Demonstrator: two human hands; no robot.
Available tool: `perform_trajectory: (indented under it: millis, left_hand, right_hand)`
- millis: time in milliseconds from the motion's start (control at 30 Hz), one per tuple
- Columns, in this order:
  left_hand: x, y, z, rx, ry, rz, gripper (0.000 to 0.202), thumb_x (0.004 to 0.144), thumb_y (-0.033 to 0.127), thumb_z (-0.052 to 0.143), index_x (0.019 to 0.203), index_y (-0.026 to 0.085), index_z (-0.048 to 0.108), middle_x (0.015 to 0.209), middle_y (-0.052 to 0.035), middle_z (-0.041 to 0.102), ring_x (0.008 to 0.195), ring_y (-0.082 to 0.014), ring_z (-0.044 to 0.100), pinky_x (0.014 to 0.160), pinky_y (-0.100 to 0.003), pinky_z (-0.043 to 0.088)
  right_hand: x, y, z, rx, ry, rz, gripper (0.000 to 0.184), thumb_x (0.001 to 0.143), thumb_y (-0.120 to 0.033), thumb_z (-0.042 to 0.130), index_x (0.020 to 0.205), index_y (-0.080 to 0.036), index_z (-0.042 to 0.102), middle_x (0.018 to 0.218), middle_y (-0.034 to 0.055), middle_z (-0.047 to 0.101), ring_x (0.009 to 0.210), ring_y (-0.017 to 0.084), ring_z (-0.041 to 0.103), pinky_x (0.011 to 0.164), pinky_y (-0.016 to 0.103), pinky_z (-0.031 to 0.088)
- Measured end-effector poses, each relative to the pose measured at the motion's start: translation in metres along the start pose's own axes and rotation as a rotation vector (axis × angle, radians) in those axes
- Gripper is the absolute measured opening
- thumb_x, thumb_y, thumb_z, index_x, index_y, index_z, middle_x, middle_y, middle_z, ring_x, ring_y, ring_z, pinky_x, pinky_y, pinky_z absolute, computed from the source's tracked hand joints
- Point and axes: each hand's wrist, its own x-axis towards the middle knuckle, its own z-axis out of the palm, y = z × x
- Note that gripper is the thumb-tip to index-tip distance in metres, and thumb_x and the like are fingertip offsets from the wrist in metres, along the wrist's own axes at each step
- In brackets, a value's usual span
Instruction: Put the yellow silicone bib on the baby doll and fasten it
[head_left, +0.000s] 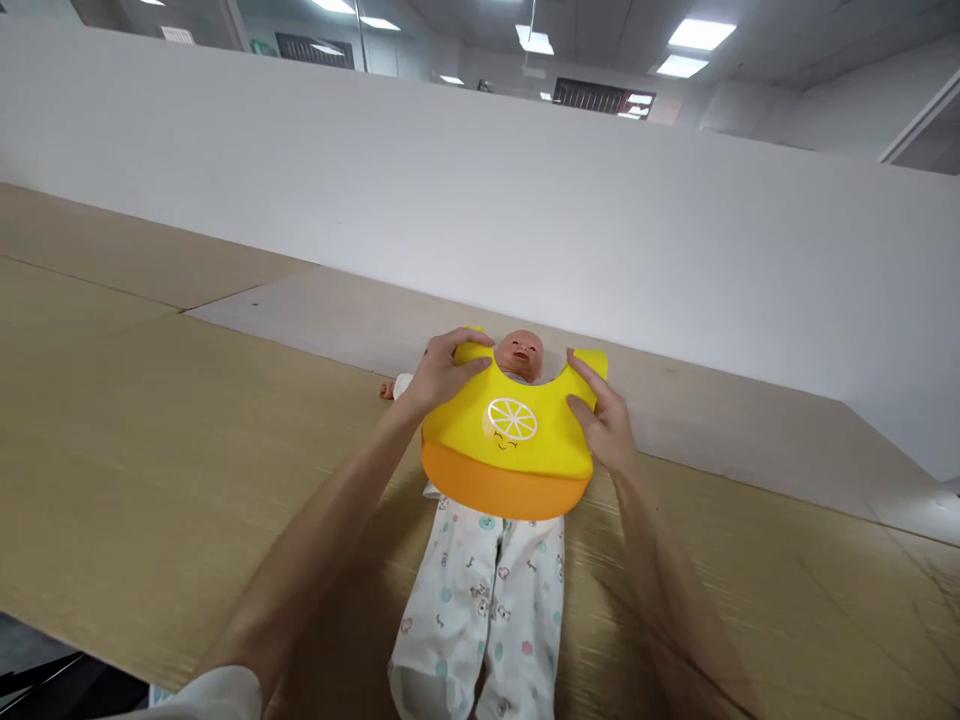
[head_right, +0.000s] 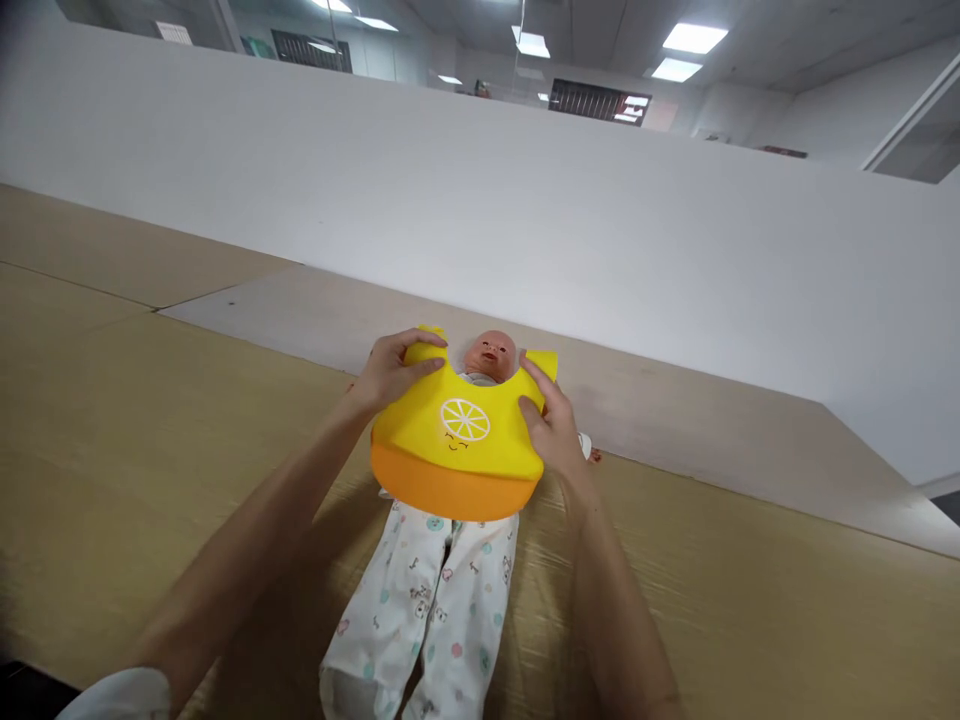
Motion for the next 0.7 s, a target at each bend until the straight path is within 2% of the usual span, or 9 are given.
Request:
perform_trajectory:
  millis: [100,233,333,433,533,600,700]
  left_hand:
    - [0.014,-0.009,0.004,-0.036,-0.001,-0.003,0.017,0.07,0.024,0.061,0.085,0.018,0.066,0.097,-0.0044,0.069,0.092,-0.0195,0.061,0.085,-0.03,0.045]
    - [0.031,-0.025,0.013,-0.026,0.048,-0.013,0.016,0.07,0.023,0.06,0.082,0.016,0.065,0.093,-0.0052,0.069,0.089,-0.0189,0.061,0.082,-0.029,0.046]
    - [0.043,-0.039,0.024,0.008,0.09,-0.034,0.013,0.069,0.021,0.058,0.079,0.015,0.065,0.09,-0.0064,0.069,0.089,-0.0192,0.061,0.083,-0.029,0.045]
    - [0.051,-0.052,0.032,0.053,0.063,-0.037,0.012,0.07,0.02,0.057,0.078,0.016,0.064,0.088,-0.0061,0.068,0.089,-0.0189,0.061,0.087,-0.03,0.043]
    - [0.05,-0.063,0.032,0.091,0.035,-0.065,0.02,0.068,0.021,0.059,0.087,0.017,0.063,0.096,-0.006,0.066,0.091,-0.0187,0.059,0.085,-0.031,0.044]
    - [0.045,-0.07,0.031,0.072,0.025,-0.155,0.033,0.066,0.022,0.06,0.099,0.018,0.06,0.099,-0.0062,0.063,0.086,-0.0179,0.058,0.076,-0.03,0.046]
    - [0.034,-0.079,0.03,0.006,-0.022,-0.298,0.049,0.064,0.022,0.061,0.112,0.02,0.053,0.089,-0.0035,0.059,0.072,-0.0146,0.057,0.062,-0.026,0.047]
  right_hand:
    - [0.016,0.007,0.001,0.13,0.028,0.034,0.051,0.078,-0.019,0.049,0.128,-0.026,0.048,0.138,-0.0017,0.041,0.129,0.016,0.035,0.112,0.035,0.027]
    - [0.04,0.019,0.005,0.27,0.046,0.11,0.056,0.073,-0.018,0.049,0.128,-0.028,0.049,0.135,-0.003,0.044,0.122,0.018,0.043,0.104,0.037,0.037]
    - [0.058,0.032,0.008,0.291,0.066,0.149,0.056,0.071,-0.018,0.048,0.126,-0.028,0.051,0.13,-0.0029,0.049,0.116,0.019,0.049,0.1,0.037,0.041]
    - [0.067,0.043,0.011,0.314,0.082,0.212,0.056,0.067,-0.018,0.049,0.123,-0.027,0.053,0.125,-0.0018,0.054,0.106,0.019,0.055,0.092,0.034,0.046]
    - [0.068,0.05,0.012,0.388,0.092,0.278,0.059,0.064,-0.017,0.049,0.123,-0.025,0.053,0.12,-0.0005,0.057,0.096,0.018,0.059,0.083,0.031,0.05]
    - [0.067,0.052,0.011,0.452,0.105,0.312,0.061,0.063,-0.017,0.05,0.123,-0.022,0.052,0.12,0.0008,0.057,0.095,0.017,0.059,0.08,0.03,0.05]
    - [0.066,0.052,0.01,0.552,0.12,0.337,0.061,0.06,-0.015,0.052,0.121,-0.019,0.053,0.124,0.0027,0.054,0.1,0.018,0.058,0.083,0.029,0.05]
